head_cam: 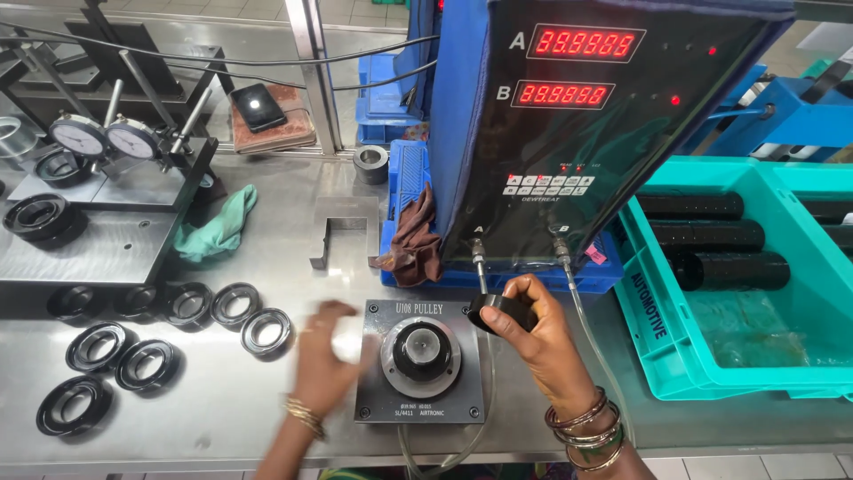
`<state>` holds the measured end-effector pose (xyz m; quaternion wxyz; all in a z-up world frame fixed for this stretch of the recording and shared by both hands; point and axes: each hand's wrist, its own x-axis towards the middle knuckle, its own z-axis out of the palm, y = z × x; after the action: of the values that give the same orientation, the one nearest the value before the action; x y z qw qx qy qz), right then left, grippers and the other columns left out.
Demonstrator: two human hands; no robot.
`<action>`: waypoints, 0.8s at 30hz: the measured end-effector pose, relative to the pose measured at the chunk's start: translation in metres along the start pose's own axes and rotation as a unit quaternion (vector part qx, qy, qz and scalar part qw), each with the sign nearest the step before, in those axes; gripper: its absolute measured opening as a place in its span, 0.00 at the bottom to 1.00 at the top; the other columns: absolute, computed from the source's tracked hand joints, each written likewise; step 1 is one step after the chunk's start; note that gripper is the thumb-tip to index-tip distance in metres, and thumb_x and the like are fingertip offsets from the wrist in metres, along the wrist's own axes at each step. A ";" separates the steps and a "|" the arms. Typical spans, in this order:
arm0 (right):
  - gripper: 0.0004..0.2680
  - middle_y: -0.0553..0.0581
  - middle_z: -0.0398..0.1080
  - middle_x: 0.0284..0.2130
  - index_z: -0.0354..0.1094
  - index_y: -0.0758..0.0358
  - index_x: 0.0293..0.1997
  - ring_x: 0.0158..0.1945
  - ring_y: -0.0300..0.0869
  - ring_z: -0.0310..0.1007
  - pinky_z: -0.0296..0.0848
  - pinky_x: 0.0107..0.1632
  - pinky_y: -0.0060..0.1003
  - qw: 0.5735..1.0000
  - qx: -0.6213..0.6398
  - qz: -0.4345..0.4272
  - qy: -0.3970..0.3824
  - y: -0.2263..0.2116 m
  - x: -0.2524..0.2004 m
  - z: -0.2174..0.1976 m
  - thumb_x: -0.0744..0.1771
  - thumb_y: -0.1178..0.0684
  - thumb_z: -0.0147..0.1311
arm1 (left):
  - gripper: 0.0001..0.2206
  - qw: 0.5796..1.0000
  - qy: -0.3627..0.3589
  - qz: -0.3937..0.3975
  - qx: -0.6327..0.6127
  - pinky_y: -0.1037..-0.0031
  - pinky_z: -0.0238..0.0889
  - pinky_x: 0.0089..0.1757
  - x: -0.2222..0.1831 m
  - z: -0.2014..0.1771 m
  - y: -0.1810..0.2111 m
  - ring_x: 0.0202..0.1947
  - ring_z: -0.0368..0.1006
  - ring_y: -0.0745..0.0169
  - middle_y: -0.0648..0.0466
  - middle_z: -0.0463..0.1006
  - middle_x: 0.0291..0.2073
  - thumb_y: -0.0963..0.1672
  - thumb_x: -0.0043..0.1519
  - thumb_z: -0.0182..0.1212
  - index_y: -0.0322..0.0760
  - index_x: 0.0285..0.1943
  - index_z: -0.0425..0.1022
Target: Inspecting and measuring metal rings using a pulley machine and digital gauges in a fabrication facility.
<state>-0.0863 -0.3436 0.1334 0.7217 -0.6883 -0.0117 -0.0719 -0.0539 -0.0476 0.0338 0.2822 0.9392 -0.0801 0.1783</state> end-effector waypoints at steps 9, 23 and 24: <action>0.11 0.44 0.60 0.34 0.64 0.58 0.40 0.38 0.30 0.60 0.64 0.41 0.26 1.000 -0.010 -0.001 0.027 0.003 0.002 -0.014 0.62 0.54 0.67 | 0.33 0.975 -0.099 0.165 -0.110 0.57 0.59 0.50 0.017 -0.021 0.093 0.49 0.66 0.44 0.46 0.72 0.48 0.54 0.41 0.79 0.41 0.54 0.74; 0.11 0.64 0.70 0.50 0.68 0.62 0.39 0.59 0.60 0.68 0.67 0.60 0.51 0.809 -0.431 -0.376 -0.134 -0.004 -0.015 0.074 0.60 0.52 0.66 | 0.25 0.997 0.034 -0.044 -0.052 0.62 0.66 0.46 0.083 0.054 -0.060 0.46 0.70 0.50 0.50 0.75 0.43 0.56 0.45 0.77 0.37 0.38 0.77; 0.13 0.63 0.70 0.50 0.69 0.62 0.41 0.58 0.57 0.69 0.68 0.59 0.49 0.852 -0.378 -0.340 -0.124 -0.009 -0.011 0.061 0.60 0.49 0.68 | 0.26 0.998 -0.032 -0.049 -0.006 0.60 0.63 0.50 0.080 0.064 -0.067 0.49 0.69 0.50 0.51 0.75 0.46 0.59 0.44 0.75 0.41 0.38 0.80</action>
<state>-0.0937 -0.2818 0.1445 0.3290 -0.8641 -0.3065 -0.2259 0.0551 -0.0321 -0.0188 0.2934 0.9456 -0.0434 0.1338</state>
